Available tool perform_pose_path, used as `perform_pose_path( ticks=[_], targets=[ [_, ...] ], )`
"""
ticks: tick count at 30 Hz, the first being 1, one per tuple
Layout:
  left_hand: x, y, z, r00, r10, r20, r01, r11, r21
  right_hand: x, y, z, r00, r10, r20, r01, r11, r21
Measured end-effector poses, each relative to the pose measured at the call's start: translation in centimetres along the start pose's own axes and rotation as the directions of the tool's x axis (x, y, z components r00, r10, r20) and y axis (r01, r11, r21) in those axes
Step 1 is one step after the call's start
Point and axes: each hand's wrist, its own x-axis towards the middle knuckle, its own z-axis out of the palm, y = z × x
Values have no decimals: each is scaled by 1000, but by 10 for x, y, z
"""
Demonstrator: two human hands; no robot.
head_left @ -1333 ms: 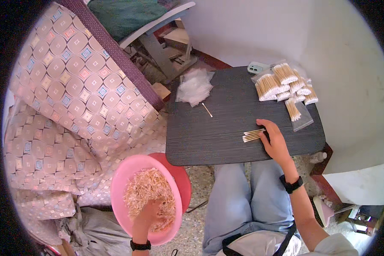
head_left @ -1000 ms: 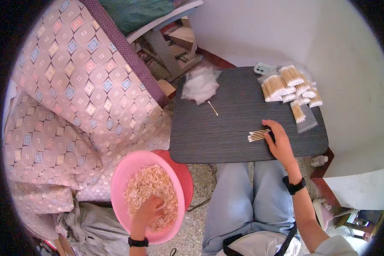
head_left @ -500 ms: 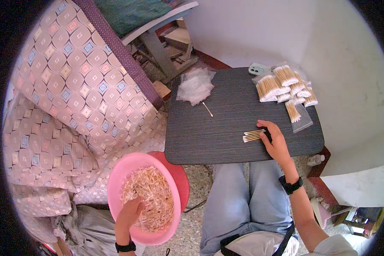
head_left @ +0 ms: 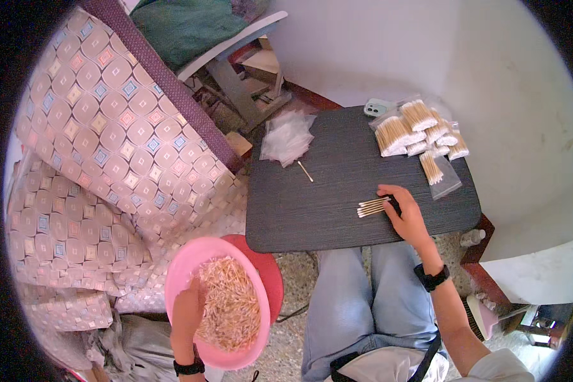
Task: The person gathers cotton swabs from a table, aligns them into a bundle by hand, and slides them into a small plastic bag. The person then repeats the process, gathering and aligning more cotton swabs on the table.
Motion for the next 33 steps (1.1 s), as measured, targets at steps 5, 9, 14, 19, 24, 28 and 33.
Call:
perform_pose_path(
  ticks=[5,9,14,19,24,28,33],
  targets=[
    [66,63,-17,981,120,-149,-123,992,-8,-1,2,0,1000,2,-11,-2,1000,19],
    [139,135,2,963,265,-53,-261,963,68,-2,3,1,1000,6,-13,-5,999,48],
    [217,170,54,923,365,-119,-362,931,47,-2,5,3,1000,15,-16,-14,998,57],
    [235,165,81,900,405,-163,-410,912,4,-1,4,2,999,33,-15,-32,998,57],
    [233,159,85,859,428,-282,-464,883,-74,0,5,-1,999,32,-19,-30,998,57],
    [231,157,86,803,402,-439,-464,885,-39,1,2,0,999,41,-17,-39,997,60],
    [226,170,77,758,398,-517,-496,866,-60,0,4,1,999,42,-28,-40,995,90]
  ],
)
